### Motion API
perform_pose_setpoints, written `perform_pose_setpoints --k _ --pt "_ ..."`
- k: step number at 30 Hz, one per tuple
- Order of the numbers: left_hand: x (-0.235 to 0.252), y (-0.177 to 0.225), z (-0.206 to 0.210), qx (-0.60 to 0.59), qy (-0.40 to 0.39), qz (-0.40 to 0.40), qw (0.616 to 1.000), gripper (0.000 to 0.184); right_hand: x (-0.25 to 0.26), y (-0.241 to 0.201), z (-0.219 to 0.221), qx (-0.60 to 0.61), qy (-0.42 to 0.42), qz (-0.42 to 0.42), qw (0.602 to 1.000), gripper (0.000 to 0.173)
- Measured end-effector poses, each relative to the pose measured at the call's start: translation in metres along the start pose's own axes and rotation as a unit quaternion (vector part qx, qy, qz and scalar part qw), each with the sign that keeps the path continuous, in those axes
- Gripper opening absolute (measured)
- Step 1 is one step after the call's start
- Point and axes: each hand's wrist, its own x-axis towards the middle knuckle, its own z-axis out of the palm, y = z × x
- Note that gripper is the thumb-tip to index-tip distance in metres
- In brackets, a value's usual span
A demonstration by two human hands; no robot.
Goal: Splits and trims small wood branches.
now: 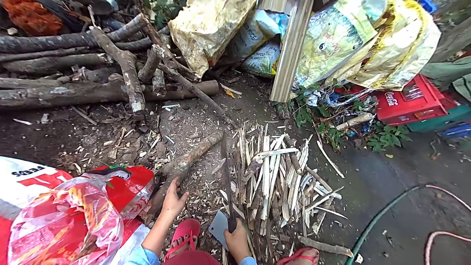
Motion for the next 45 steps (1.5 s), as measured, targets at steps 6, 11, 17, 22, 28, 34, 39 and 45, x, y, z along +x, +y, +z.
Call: perform_pose_setpoints --k 6,11,17,22,28,34,39,45 --pt "-0.004 -0.002 -0.001 -0.001 -0.006 -0.001 1.0 0.077 -0.022 -0.007 0.002 0.103 0.086 -0.123 0.983 0.049" --pt "-0.003 0.002 0.001 0.002 -0.028 -0.027 0.999 0.077 0.008 0.013 0.011 -0.086 -0.051 0.047 0.994 0.053" --pt "0.002 -0.003 -0.002 0.026 -0.043 -0.025 0.998 0.071 0.006 0.036 0.013 -0.052 -0.043 0.025 0.997 0.044" --pt "0.041 -0.005 0.02 0.194 -0.139 -0.005 0.971 0.044 0.005 0.035 0.014 0.013 -0.022 0.027 0.999 0.042" --pt "0.09 0.004 0.07 0.382 -0.219 0.114 0.89 0.04 0.004 0.049 0.019 0.089 0.0 0.021 0.996 0.04" --pt "0.096 0.016 0.084 0.467 -0.256 0.044 0.846 0.048 0.003 0.046 0.02 0.088 0.006 0.022 0.996 0.038" --pt "0.083 0.017 0.068 0.363 -0.215 0.011 0.907 0.043 -0.002 0.034 0.021 0.098 -0.01 0.005 0.995 0.038" --pt "0.085 0.014 0.06 0.215 -0.171 0.087 0.958 0.033 -0.009 0.021 0.019 0.09 -0.018 -0.02 0.996 0.04"
